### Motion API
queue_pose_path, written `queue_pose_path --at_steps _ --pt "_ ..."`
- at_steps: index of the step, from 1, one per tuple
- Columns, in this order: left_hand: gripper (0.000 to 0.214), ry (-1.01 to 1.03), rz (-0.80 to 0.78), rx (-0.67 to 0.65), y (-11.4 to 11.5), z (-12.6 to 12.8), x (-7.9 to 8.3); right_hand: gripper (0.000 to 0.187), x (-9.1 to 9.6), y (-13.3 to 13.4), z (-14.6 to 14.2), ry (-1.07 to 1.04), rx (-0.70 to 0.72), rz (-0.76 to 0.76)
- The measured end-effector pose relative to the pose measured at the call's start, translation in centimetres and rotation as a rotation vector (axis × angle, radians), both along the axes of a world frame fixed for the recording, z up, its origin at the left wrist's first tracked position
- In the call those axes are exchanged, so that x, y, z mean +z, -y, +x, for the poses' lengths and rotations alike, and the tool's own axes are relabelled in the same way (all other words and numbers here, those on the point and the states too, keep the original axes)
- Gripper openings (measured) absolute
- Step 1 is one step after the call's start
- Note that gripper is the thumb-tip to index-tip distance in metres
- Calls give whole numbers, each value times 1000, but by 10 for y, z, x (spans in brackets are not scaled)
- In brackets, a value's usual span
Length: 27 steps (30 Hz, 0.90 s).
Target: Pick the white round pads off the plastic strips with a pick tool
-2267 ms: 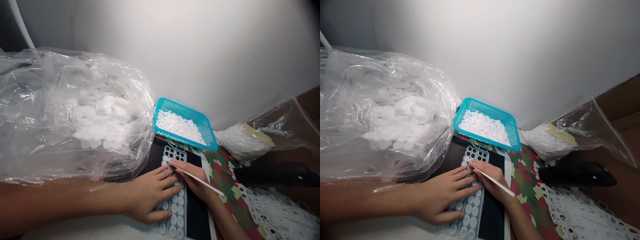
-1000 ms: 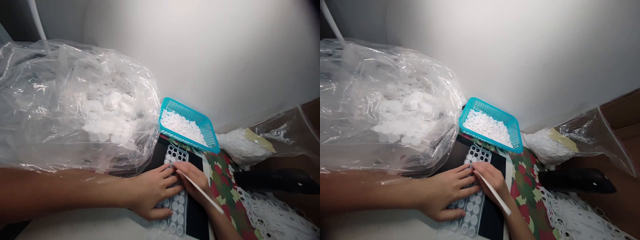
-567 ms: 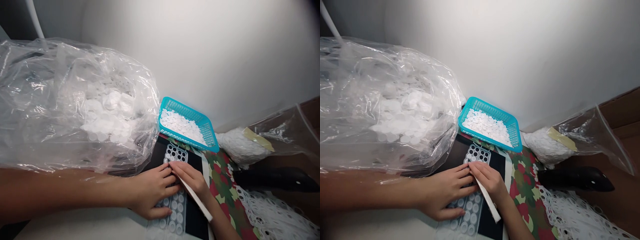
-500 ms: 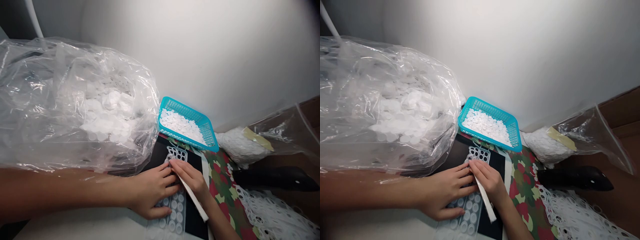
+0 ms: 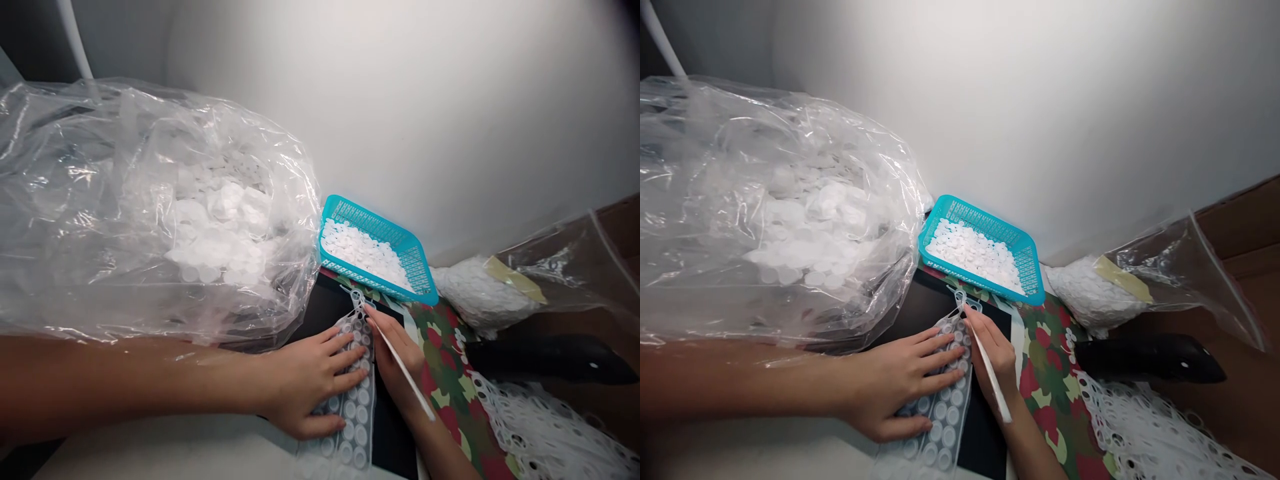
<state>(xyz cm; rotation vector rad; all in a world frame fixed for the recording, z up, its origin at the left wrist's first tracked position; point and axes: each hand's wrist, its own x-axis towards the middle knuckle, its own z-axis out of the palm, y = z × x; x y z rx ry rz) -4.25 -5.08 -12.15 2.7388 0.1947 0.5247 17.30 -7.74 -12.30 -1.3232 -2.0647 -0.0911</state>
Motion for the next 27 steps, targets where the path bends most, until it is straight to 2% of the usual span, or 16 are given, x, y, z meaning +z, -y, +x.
queue_pose_path --at_steps 3,8,14,21,27 --pt "63 -8 -2 -3 0 0 0 37 5 -1 -2 -44 -37 -8" --pt "63 9 5 3 0 1 -1 32 12 -3 -4 -72 51 -81" --pt "64 14 17 15 1 1 -3 28 11 -1 -1 -133 91 -141" --pt "63 4 35 11 1 1 -3 33 12 -3 -5 -13 228 -103" --pt "63 15 47 23 1 2 -2 39 3 -6 -1 46 258 -230"
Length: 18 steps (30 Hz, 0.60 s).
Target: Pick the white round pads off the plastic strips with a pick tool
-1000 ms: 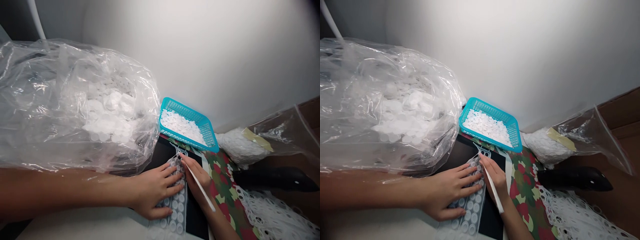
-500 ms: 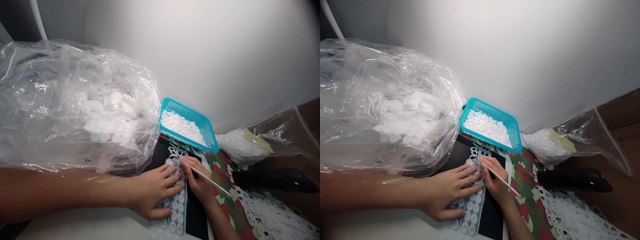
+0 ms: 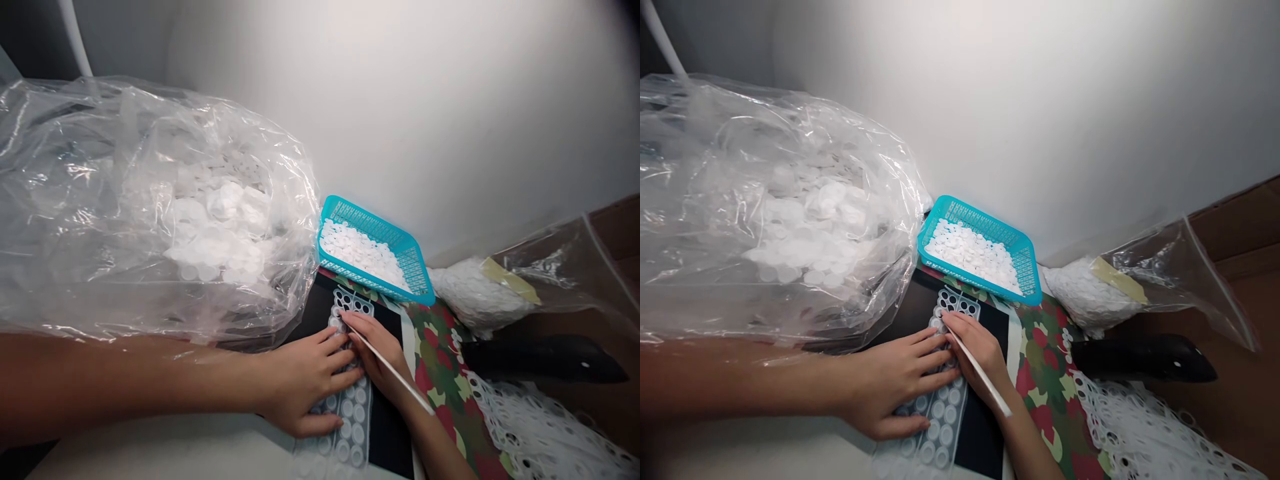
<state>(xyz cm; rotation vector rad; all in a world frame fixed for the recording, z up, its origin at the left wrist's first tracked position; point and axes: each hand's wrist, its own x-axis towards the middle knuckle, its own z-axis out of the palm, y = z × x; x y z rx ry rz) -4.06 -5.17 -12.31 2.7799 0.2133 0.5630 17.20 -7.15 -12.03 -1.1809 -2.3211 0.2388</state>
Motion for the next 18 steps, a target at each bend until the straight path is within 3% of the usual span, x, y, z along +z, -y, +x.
queue_pose_path --at_steps 18 --pt "62 1 50 5 0 0 1 36 8 -2 8 -39 78 -184"
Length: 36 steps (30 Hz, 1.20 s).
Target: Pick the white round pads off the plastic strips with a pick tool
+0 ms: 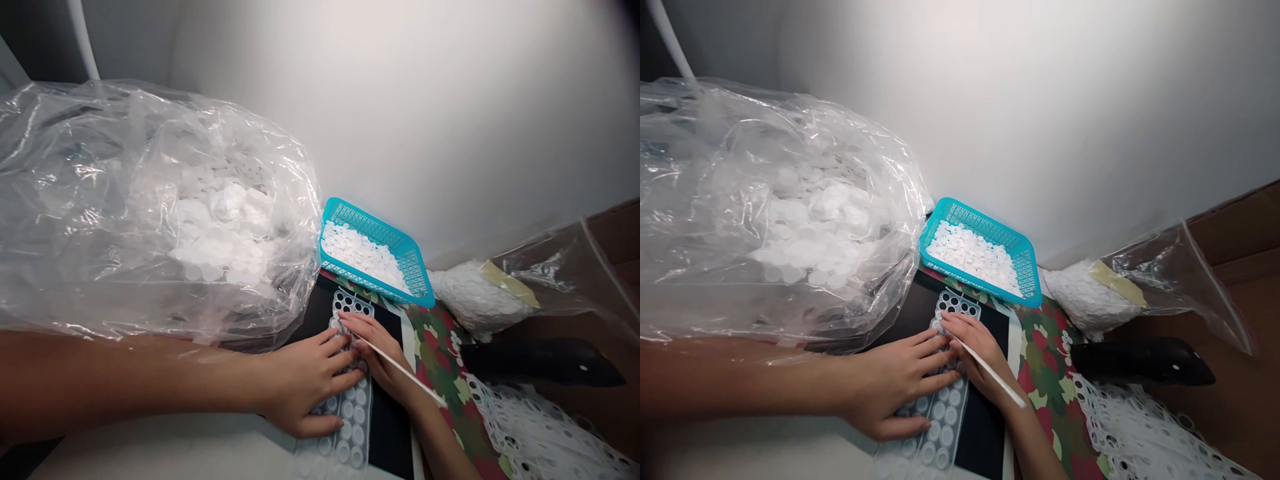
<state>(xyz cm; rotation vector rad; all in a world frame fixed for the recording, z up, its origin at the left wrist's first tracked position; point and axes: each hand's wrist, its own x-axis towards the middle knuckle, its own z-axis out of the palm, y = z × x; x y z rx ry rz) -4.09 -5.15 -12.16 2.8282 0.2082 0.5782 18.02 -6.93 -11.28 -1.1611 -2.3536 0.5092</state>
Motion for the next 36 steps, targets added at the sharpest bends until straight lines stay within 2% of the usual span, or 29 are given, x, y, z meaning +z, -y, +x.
queue_pose_path --at_steps 8,14,18,21,25,32,36 --pt "64 -16 -9 -10 0 -1 -3 35 8 -9 1 48 37 -38" --pt "64 -28 14 5 1 -2 -2 34 12 -13 7 18 -40 -154" --pt "64 -10 16 9 1 -2 -2 34 20 -15 9 77 6 -189" --pt "64 -5 8 6 1 -1 -2 34 26 -18 7 137 74 -156" --pt "62 -10 1 3 1 -1 -2 35 27 -21 3 221 178 -21" --pt "62 18 8 0 0 0 -3 41 28 -19 -7 425 201 166" --pt "61 11 -11 -7 0 1 -4 41 25 -19 -7 489 224 210"
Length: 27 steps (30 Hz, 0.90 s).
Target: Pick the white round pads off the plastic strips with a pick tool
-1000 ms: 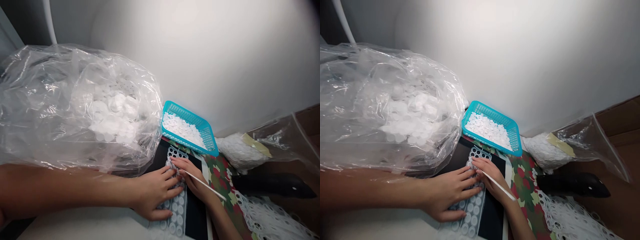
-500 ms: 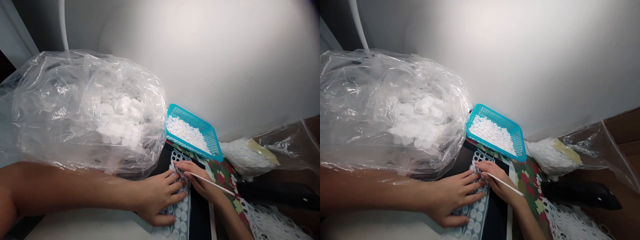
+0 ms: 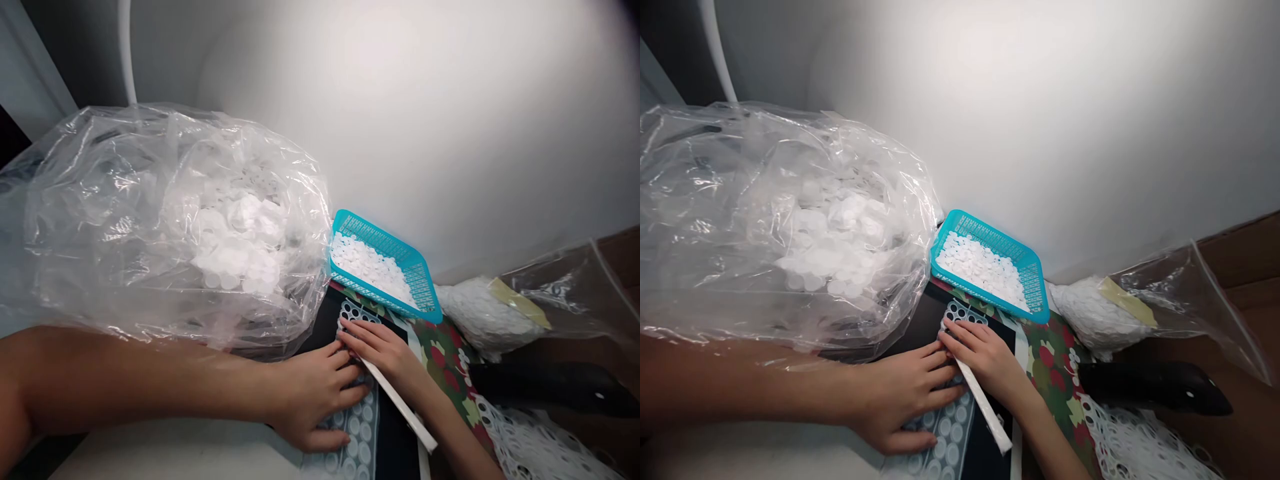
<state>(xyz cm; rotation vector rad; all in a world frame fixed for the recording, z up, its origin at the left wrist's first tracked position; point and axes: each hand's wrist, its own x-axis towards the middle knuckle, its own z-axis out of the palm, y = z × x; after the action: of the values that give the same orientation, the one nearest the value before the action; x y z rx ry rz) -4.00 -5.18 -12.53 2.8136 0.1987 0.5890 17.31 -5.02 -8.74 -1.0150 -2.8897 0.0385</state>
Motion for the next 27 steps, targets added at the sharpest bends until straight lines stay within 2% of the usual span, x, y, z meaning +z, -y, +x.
queue_pose_path --at_steps 4,7,10,14,16,19,27 --pt "61 2 12 6 0 0 1 43 -10 0 5 -138 -32 5" --pt "64 -8 16 13 1 -2 2 42 -11 3 9 -366 -151 17" --pt "64 -30 2 10 1 -4 4 36 0 4 16 -547 -303 91" --pt "64 -35 -25 7 1 -6 6 34 26 -7 30 -690 -560 374" --pt "64 -28 -29 4 1 -5 5 32 35 -15 37 -607 -574 463" --pt "64 -24 -29 9 1 -5 4 30 39 -21 42 -538 -581 502" --pt "70 -14 110 93 7 -3 1 34 17 -6 35 -500 -481 361"
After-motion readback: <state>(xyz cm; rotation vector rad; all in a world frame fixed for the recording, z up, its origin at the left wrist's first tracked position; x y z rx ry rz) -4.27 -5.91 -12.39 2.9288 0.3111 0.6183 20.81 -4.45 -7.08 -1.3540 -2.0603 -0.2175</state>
